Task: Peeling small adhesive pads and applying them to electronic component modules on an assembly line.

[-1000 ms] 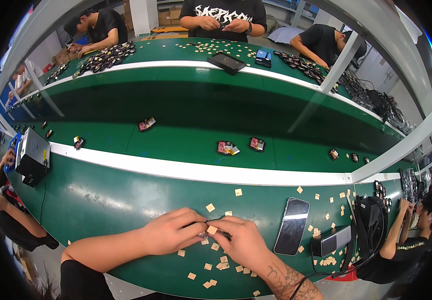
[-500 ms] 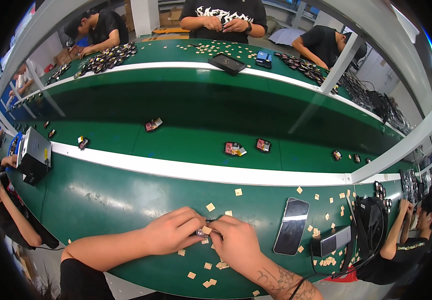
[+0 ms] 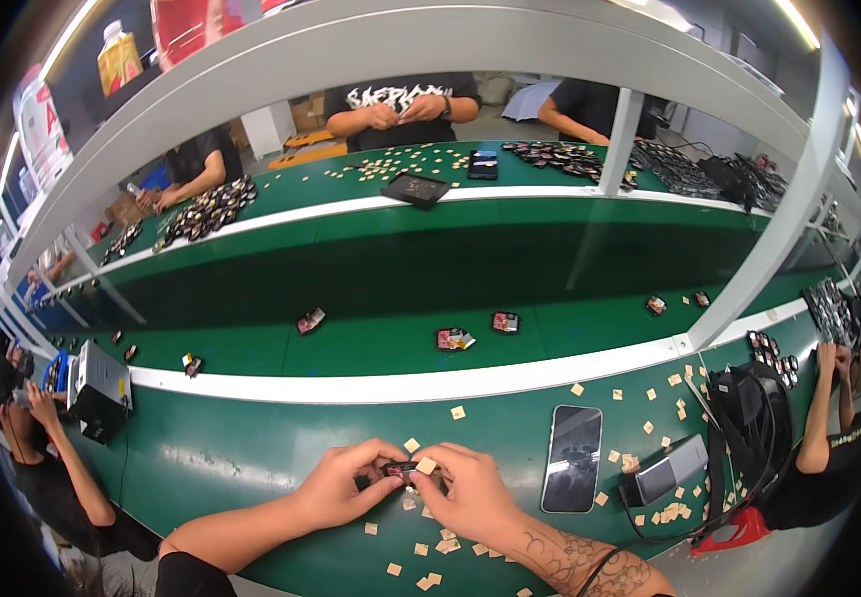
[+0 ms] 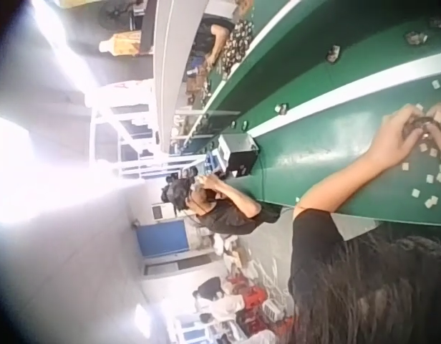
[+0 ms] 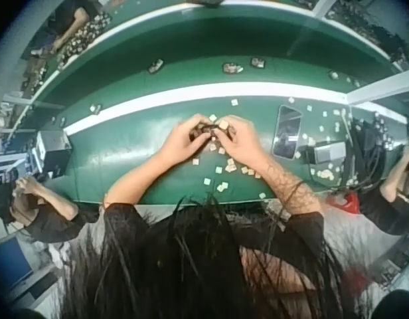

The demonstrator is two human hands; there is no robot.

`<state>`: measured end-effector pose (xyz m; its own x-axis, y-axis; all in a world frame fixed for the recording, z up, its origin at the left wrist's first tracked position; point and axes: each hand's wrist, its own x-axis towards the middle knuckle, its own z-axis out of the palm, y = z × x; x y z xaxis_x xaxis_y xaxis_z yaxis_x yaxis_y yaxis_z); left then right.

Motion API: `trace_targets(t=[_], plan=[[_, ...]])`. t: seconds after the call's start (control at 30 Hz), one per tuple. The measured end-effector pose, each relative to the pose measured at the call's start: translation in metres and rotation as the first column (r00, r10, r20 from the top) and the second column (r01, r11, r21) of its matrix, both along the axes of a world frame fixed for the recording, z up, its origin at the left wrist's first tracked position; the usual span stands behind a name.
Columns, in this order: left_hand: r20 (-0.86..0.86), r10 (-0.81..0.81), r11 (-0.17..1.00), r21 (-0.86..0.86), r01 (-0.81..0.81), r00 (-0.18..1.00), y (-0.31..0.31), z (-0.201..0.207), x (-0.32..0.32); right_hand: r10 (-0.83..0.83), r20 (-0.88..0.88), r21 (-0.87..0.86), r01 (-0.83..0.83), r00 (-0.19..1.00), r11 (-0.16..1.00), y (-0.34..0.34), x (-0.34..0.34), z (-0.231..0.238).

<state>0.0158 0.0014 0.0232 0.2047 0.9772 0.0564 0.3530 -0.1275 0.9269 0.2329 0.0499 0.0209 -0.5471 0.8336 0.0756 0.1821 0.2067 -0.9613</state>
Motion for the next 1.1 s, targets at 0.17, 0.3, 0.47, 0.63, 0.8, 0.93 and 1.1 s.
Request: trace_targets(t=[0.17, 0.3, 0.47, 0.63, 0.8, 0.93, 1.1], plan=[[-0.196, 0.233, 0.969, 0.13, -0.21, 0.952, 0.084, 0.001, -0.016, -0.192, -0.065, 0.201, 0.201, 0.979, 0.959, 0.007, 0.0, -0.002], [-0.341, 0.318, 0.934, 0.273, -0.23, 0.885, 0.168, -0.031, -0.038, -0.227, 0.016, 0.224, 0.218, 0.974, 0.95, 0.012, 0.001, -0.011], [-0.6, 0.422, 0.861, 0.499, -0.094, 0.68, 0.196, -0.036, -0.012, -0.201, 0.014, 0.272, 0.19, 0.979, 0.943, 0.017, 0.006, -0.016], [-0.561, 0.134, 0.849, 0.49, 0.198, 0.817, 0.2, -0.024, 0.023, -0.138, 0.066, 0.271, 0.115, 0.988, 0.956, 0.018, 0.01, -0.008], [-0.62, 0.094, 0.854, 0.453, 0.258, 0.779, 0.209, -0.037, 0.033, -0.17, -0.003, 0.286, 0.164, 0.985, 0.944, 0.022, 0.009, -0.013], [-0.607, 0.108, 0.847, 0.471, 0.247, 0.788, 0.209, -0.031, 0.034, -0.204, -0.075, 0.335, 0.217, 0.976, 0.917, 0.022, 0.002, -0.015], [-0.513, 0.122, 0.806, 0.551, 0.216, 0.85, 0.156, -0.015, 0.035, -0.227, -0.074, 0.345, 0.238, 0.971, 0.908, 0.019, 0.013, -0.009]])
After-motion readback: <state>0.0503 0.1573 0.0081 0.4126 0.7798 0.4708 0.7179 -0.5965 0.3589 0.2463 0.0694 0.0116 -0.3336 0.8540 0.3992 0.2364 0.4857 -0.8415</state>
